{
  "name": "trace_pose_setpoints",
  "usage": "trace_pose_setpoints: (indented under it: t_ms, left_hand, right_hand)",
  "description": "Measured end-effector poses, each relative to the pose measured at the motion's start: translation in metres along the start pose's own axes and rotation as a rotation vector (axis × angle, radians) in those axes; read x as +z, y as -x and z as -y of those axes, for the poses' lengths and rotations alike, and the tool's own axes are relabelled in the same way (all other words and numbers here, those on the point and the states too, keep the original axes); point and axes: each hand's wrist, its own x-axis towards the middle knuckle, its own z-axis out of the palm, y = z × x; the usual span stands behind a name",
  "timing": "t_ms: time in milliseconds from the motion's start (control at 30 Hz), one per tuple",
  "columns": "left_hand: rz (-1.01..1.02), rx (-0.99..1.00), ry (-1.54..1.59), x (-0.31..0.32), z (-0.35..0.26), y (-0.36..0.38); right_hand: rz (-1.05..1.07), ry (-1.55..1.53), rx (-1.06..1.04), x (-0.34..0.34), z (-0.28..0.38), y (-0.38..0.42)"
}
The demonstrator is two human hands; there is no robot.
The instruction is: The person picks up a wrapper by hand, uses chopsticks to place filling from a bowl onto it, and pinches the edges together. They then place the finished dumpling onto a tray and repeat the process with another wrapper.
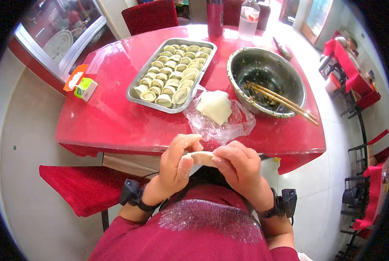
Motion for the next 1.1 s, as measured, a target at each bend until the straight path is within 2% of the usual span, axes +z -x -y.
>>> trace_pose_setpoints:
  t_ms: [67,133,167,233,400,500,600,667,700,767,867,967,1100]
  left_hand:
    - [-0.011,-0.021,-0.009,0.003,0.008,0.009]
    - [-0.065,-0.034,-0.097,0.010,0.008,0.018]
    - [-0.058,-0.134,-0.051,0.009,0.001,0.015]
    - [-0.166,-0.126,-0.065,0.013,0.002,0.015]
    - [-0.134,-0.012,-0.120,0.005,0.002,0.015]
    - [-0.142,-0.008,-0.113,0.006,0.000,0.014]
    - [-0.112,-0.121,0.013,0.003,0.000,0.010]
    - [-0.103,0.013,-0.019,-0.001,0.003,0.006]
    - [-0.101,0.009,-0.019,-0.002,0.004,0.004]
    - [-0.100,0.259,-0.274,-0.004,0.007,0.001]
    - [-0.089,0.356,-0.335,-0.006,0.007,0.001]
    - [-0.033,0.260,-0.284,-0.008,0.008,-0.001]
    - [0.054,0.266,-0.203,-0.007,0.000,-0.014]
  right_hand:
    - [-0.071,0.034,0.018,0.001,-0.003,0.004]
    - [-0.053,0.012,0.072,0.002,-0.003,0.003]
    - [-0.046,-0.011,0.097,0.003,-0.003,0.004]
    - [-0.062,-0.067,0.169,0.008,0.000,0.006]
    - [-0.112,-0.282,0.347,0.014,0.003,0.011]
    - [-0.119,-0.287,0.312,0.012,0.002,0.011]
    - [-0.098,-0.245,0.213,0.006,0.000,0.007]
    - [-0.039,-0.140,0.063,0.003,0.001,0.003]
    - [-0.039,-0.141,0.067,0.004,0.001,0.002]
    - [-0.015,-0.147,0.038,0.005,0.001,0.002]
    - [0.036,-0.137,0.090,0.002,0.004,0.000]
    - [0.000,-0.125,0.018,0.004,-0.001,-0.001]
    - [0.011,-0.105,-0.012,0.001,-0.004,0.000]
